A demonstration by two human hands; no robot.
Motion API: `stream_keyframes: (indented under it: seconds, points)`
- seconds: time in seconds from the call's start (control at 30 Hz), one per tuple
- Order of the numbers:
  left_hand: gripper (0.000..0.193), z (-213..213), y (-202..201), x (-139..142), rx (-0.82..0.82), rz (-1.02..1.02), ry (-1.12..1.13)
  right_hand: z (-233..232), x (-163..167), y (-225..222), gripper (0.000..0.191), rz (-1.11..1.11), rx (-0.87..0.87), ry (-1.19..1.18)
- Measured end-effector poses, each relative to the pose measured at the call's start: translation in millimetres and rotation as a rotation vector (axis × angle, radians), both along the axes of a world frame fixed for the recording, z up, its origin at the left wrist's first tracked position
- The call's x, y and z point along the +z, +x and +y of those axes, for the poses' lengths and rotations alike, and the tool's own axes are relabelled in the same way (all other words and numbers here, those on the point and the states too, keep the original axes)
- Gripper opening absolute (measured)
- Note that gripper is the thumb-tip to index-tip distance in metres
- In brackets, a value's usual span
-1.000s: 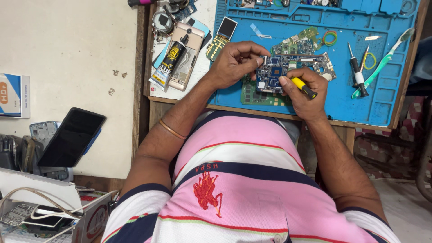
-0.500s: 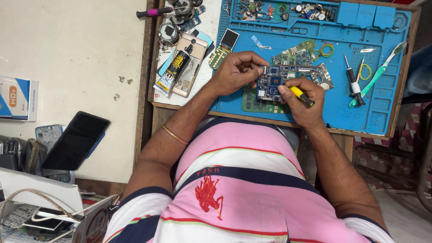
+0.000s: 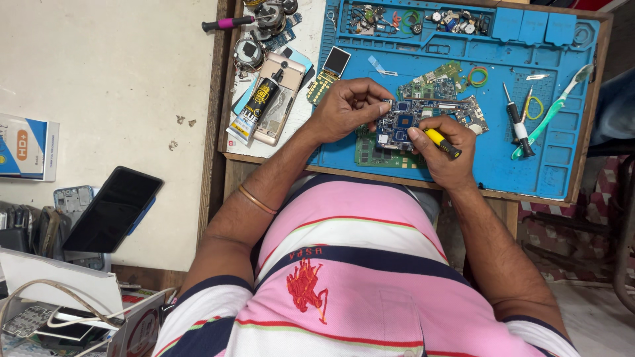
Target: The person works on a laptop motherboard placed on a blue repair mat, holding the board steady with one hand while using a yellow-handled screwdriver with the other to pry and unscrew small components and connectors. They reposition the board several times and continue working on different areas of it throughout the clip.
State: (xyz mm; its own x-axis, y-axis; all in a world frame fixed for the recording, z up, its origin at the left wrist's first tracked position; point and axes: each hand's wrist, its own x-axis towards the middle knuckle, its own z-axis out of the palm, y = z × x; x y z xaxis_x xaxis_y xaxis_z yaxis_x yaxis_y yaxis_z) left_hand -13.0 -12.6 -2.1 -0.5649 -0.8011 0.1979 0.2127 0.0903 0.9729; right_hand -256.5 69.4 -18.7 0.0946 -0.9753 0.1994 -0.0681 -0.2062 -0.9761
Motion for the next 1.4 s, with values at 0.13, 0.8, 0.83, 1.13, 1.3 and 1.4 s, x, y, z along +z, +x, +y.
stream_keyframes:
  seconds: [0.13,0.8,0.83,1.13,1.3,1.4]
  points:
    - [0.021,0.1,0.1,1.4,0.006,-0.021,0.001,-0.3,-0.5,0.0,0.008,0.000,0.000,-0.005]
    - [0.031,0.8,-0.7,1.8,-0.050,-0.078,0.008,-0.4,2.2,-0.3,0.009,0.032,0.033,-0.031]
    - [0.031,0.8,-0.7,1.4,-0.050,-0.080,0.005,0.0,2.5,-0.2,0.009,0.040,0.037,-0.034]
    - [0.028,2.1,-0.9,0.4,-0.041,-0.081,-0.015,0.7,3.8,0.4,0.010,0.048,0.042,-0.024]
    - [0.027,2.5,0.2,0.4,-0.039,-0.075,-0.033,0.8,2.5,-0.9,0.011,0.056,0.049,-0.021]
    - [0.027,0.7,-0.5,-0.6,-0.031,-0.019,-0.029,-0.2,1.3,-1.1,0.012,0.070,0.069,-0.042]
